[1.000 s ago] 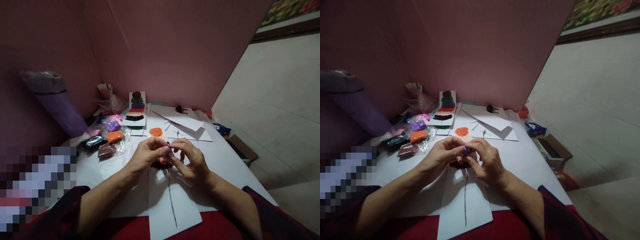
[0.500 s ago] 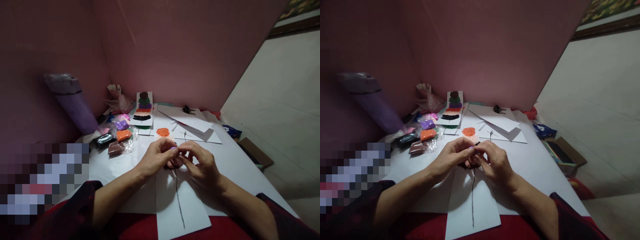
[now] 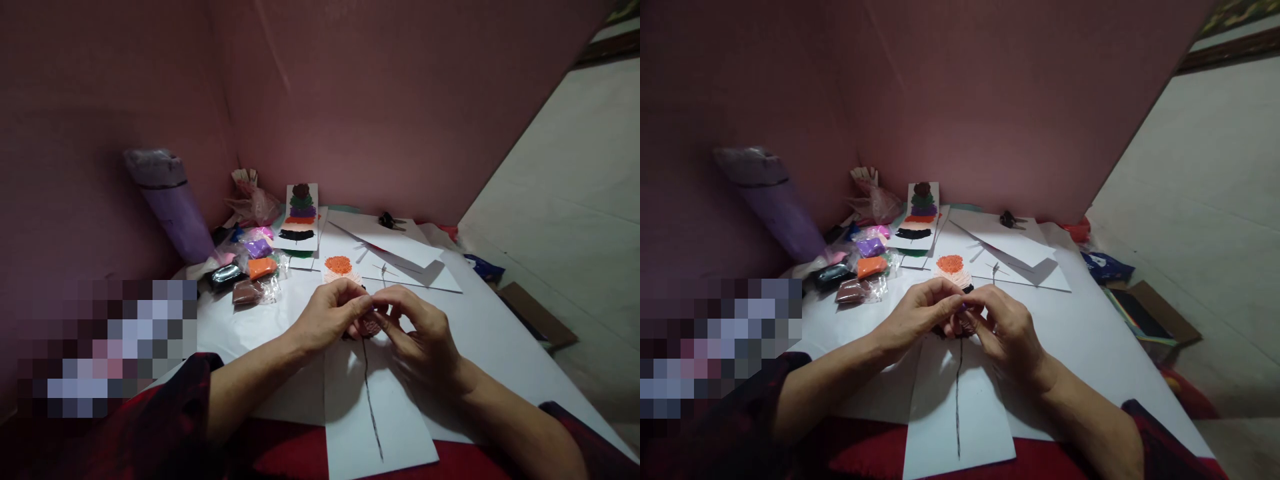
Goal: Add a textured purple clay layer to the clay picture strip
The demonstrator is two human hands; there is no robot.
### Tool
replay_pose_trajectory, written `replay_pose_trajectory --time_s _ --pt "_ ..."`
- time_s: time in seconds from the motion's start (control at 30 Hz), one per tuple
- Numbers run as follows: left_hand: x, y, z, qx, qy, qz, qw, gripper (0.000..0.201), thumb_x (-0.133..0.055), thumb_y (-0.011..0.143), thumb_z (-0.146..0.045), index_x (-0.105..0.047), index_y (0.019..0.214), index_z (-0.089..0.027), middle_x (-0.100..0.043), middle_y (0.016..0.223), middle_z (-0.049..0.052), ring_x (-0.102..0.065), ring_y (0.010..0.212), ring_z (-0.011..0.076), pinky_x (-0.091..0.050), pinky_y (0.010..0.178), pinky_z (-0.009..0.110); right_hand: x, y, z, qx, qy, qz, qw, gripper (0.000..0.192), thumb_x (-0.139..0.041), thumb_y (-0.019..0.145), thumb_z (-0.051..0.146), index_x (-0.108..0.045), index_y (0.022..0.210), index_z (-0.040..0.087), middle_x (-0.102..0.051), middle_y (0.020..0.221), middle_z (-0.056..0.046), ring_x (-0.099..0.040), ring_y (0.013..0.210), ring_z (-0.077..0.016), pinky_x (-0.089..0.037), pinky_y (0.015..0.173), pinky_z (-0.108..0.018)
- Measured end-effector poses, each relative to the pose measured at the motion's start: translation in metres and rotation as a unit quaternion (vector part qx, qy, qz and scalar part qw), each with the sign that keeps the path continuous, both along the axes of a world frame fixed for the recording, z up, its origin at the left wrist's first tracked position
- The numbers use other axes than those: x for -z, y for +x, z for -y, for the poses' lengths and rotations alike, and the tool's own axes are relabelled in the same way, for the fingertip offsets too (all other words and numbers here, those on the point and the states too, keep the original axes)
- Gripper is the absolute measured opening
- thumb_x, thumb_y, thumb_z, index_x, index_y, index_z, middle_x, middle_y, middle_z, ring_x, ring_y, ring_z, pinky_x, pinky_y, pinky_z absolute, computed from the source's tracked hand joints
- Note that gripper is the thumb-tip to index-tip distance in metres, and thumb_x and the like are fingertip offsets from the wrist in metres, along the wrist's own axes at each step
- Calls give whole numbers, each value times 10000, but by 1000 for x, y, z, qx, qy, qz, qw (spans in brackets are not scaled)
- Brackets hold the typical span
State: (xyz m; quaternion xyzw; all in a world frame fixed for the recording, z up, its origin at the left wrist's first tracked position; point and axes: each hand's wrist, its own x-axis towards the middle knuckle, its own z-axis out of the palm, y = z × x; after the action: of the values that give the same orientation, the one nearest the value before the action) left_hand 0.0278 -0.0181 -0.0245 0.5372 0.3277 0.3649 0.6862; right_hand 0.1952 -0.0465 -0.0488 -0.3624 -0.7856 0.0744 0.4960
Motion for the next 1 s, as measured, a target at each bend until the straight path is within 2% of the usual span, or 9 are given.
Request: replay_pose_trajectory --time_s 0.17,0.37,0.57,0.77,1.0 --pt "-2 0 1 7 -6 19 1000 426 -788 641 -428 -565 836 -122 -634 617 7 -566 523 88 -426 517 208 -2 -3 1 10 7 0 1000 173 -616 853 74 -593 975 195 -621 771 -13 -554 611 -121 -474 508 -238" --pt "-1 0 0 10 -10 -13 1000 407 -780 646 -425 -580 808 -109 -642 613 27 -577 528 94 -435 524 215 -3 -1 1 -22 -7 2 1000 171 -592 855 42 -604 949 184 -615 767 -22 -557 635 -124 -477 520 -239" --pt "-3 1 0 -19 -27 -21 999 399 -823 578 -375 -557 734 -122 -619 563 -1 -560 480 81 -425 492 200 -3 -2 2 -22 -18 -8 1000 138 -601 841 70 -611 915 186 -613 753 -17 -549 592 -120 -460 478 -235" --pt "-7 -2 1 -11 -33 -1 999 302 -776 644 -332 -591 739 -113 -636 574 18 -563 487 84 -416 500 203 -3 -2 0 -2 -52 -43 998 121 -626 839 112 -626 927 195 -646 756 -15 -622 620 -143 -514 527 -259" --pt "-2 -2 -2 3 -37 -2 999 352 -795 628 -349 -597 790 -108 -645 608 21 -566 489 82 -428 504 207 -2 -1 0 -25 -27 -26 999 137 -606 852 70 -628 913 192 -631 767 -25 -604 637 -133 -499 513 -239"
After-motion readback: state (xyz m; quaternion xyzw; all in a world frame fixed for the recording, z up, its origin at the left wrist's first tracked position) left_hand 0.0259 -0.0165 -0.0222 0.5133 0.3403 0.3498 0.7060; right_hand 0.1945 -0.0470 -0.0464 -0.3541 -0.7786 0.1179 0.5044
